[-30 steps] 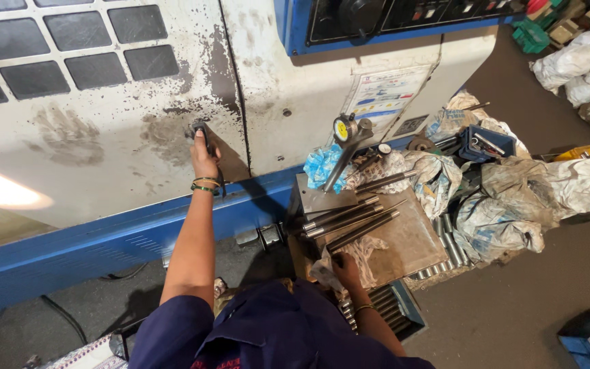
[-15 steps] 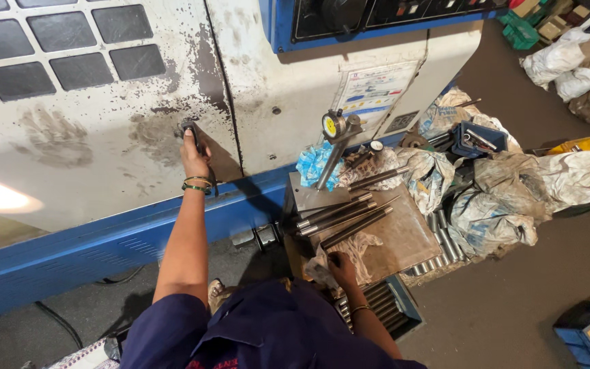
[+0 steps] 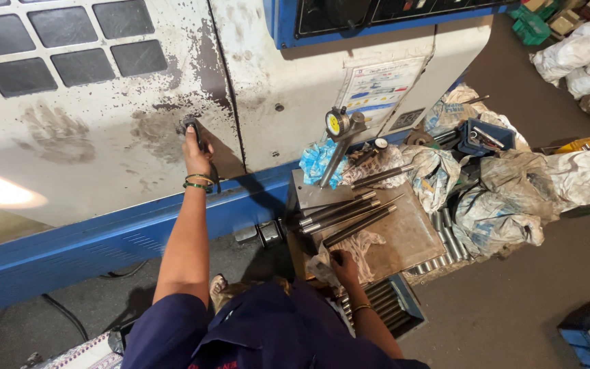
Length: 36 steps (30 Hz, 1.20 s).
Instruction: The person operates a metal turning lathe in a workshop. They wipe the machine exterior with a cloth, open the machine door, and insert metal rods into the chuck one at a time. The person then closes the door and presses control buttons on the machine panel.
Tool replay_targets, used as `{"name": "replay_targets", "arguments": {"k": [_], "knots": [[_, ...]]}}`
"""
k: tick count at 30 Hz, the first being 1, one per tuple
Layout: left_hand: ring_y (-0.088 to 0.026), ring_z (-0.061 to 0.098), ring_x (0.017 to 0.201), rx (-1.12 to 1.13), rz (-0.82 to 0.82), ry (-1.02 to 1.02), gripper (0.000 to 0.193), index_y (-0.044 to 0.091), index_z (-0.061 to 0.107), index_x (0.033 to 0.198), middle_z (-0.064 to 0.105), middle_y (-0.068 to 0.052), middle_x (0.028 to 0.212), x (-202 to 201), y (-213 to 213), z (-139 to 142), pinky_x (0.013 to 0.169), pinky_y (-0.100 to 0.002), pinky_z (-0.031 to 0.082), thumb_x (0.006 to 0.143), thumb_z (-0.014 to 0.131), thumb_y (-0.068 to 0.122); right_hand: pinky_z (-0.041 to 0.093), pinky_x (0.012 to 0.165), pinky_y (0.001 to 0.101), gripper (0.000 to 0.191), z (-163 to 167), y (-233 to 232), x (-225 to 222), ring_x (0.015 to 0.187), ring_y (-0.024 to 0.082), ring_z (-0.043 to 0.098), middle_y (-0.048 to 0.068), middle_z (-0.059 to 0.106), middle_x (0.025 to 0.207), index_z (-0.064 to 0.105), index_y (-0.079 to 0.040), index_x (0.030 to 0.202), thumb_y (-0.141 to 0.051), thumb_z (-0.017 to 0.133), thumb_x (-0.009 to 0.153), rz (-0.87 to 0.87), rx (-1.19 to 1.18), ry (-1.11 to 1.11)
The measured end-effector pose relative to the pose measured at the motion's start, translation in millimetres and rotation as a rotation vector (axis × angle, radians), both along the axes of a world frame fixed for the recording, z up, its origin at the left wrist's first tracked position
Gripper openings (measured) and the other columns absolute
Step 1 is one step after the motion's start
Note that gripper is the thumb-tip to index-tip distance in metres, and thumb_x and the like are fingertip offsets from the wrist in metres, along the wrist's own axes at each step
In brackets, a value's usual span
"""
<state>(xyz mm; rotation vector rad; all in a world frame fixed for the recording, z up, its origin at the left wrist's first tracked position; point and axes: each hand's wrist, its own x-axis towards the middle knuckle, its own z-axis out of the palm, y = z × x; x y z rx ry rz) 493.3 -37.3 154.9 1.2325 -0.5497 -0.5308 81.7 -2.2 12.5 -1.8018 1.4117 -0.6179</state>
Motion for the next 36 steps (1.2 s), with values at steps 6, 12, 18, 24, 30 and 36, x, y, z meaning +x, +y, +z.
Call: {"name": "replay_targets", "arguments": {"k": [6,12,18,24,30,36], "knots": [[-0.011,0.04,0.046,-0.017,-0.024,-0.004,0.069,0.007,0.054,0.067,0.048,-0.002,0.056,-1.7,3.7,1.7,0.045,-0.028,0.027,0.103,0.04,0.065,0.058,0.086,0.0404,0.031,5.9,3.4,0.5,0.098,0.031,0.072,0.015,0.069,0.108,0.071,-0.01,0.113,-0.016,0.075,0.084,0.035,-0.044,0.006],[-0.011,0.045,0.048,0.065,-0.014,-0.036,0.073,0.007,0.058,0.069,0.05,-0.002,0.057,-4.3,5.2,0.6,0.046,-0.028,0.032,0.103,0.037,0.069,0.058,0.084,0.0394,0.03,11.7,7.4,1.1,0.095,0.03,0.073,0.015,0.069,0.105,0.071,-0.009,0.113,-0.015,0.076,0.084,0.037,-0.056,-0.046],[-0.013,0.054,0.054,0.123,-0.099,0.013,0.076,0.009,0.062,0.072,0.057,-0.002,0.061,-1.2,7.1,5.6,0.052,-0.029,0.041,0.098,0.035,0.076,0.059,0.083,0.0379,0.03,11.9,9.3,2.8,0.094,0.027,0.074,0.013,0.07,0.103,0.071,-0.011,0.113,-0.017,0.075,0.084,0.032,-0.081,-0.136],[-0.017,0.063,0.065,0.305,-0.18,-0.151,0.092,0.005,0.066,0.07,0.061,-0.005,0.063,7.7,22.4,1.4,0.067,-0.031,0.048,0.093,0.028,0.086,0.057,0.084,0.0417,0.03,4.6,12.1,-2.1,0.097,0.032,0.071,0.015,0.071,0.106,0.073,-0.012,0.113,-0.025,0.076,0.086,0.075,-0.214,0.057],[-0.019,0.068,0.076,0.329,-0.166,-0.091,0.089,0.008,0.069,0.074,0.067,-0.006,0.071,5.6,27.2,-4.4,0.077,-0.033,0.051,0.087,0.035,0.089,0.058,0.089,0.0377,0.032,4.6,21.0,-4.5,0.101,0.03,0.072,0.015,0.069,0.107,0.07,-0.007,0.116,-0.014,0.073,0.085,0.097,-0.085,-0.02],[-0.019,0.069,0.074,0.369,-0.162,-0.113,0.094,0.006,0.069,0.068,0.067,-0.007,0.068,6.1,30.5,-4.3,0.078,-0.033,0.052,0.087,0.031,0.09,0.056,0.091,0.0384,0.033,3.5,32.6,-6.5,0.105,0.03,0.071,0.015,0.068,0.11,0.068,-0.006,0.119,-0.006,0.069,0.086,0.104,-0.061,-0.087]]}}
